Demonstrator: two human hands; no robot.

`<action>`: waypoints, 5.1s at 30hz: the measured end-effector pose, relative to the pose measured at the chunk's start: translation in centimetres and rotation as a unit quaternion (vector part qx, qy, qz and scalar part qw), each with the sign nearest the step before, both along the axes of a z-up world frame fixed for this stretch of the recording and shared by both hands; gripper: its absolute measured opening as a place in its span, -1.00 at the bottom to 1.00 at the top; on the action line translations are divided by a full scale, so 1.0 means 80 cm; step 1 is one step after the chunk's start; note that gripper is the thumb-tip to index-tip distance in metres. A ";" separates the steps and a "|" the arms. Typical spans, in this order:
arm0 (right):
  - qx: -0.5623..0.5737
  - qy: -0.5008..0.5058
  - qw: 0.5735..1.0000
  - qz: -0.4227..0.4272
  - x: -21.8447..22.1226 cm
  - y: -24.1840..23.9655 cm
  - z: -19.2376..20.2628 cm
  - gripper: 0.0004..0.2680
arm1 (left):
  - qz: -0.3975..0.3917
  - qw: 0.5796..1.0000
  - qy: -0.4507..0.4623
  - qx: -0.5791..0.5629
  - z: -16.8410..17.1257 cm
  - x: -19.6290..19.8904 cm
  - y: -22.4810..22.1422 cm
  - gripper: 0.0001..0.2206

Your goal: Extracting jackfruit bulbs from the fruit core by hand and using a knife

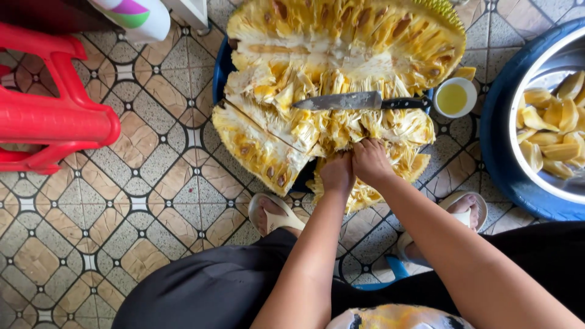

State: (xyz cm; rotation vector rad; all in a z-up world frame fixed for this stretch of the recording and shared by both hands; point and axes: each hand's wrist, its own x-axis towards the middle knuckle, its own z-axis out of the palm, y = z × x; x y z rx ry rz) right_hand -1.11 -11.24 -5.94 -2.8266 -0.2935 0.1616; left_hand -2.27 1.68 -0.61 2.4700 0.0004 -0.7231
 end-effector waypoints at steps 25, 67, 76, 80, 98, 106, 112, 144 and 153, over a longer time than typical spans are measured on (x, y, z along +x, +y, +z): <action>-0.135 0.324 0.936 -0.030 0.065 0.034 0.102 -0.69 | 0.030 0.994 0.071 0.077 0.000 -0.004 0.011 -0.63; -0.313 0.146 0.925 0.160 0.018 0.003 -0.087 -0.78 | 0.004 0.997 0.059 0.044 0.020 0.005 0.010 -0.64; -0.210 -0.141 0.928 0.275 0.007 -0.035 0.012 -0.96 | -0.044 0.992 0.101 0.058 0.033 0.013 0.018 -0.55; -0.179 -0.194 0.928 0.264 -0.006 -0.033 0.067 -0.93 | -0.016 0.993 0.106 0.040 0.033 0.011 0.021 -0.59; 0.594 0.323 0.685 -0.271 0.037 -0.120 0.251 -0.77 | -0.115 0.980 -0.051 0.156 0.005 0.006 -0.003 -0.89; 0.630 0.336 0.650 -0.262 0.019 -0.120 0.250 -0.58 | -0.176 0.944 -0.226 0.161 0.024 -0.022 -0.011 -0.74; 0.586 0.309 0.680 -0.314 0.012 -0.111 0.233 -0.78 | 0.087 0.973 -0.189 -0.095 0.124 -0.020 -0.058 -0.63; 0.569 0.350 0.744 -0.012 0.017 -0.066 0.375 -0.80 | 0.166 0.902 0.051 -0.396 0.296 -0.005 0.029 -0.65; 0.577 0.291 0.763 -0.015 0.008 -0.050 0.388 -0.81 | 0.162 0.753 0.180 -0.611 0.286 -0.007 0.057 -0.49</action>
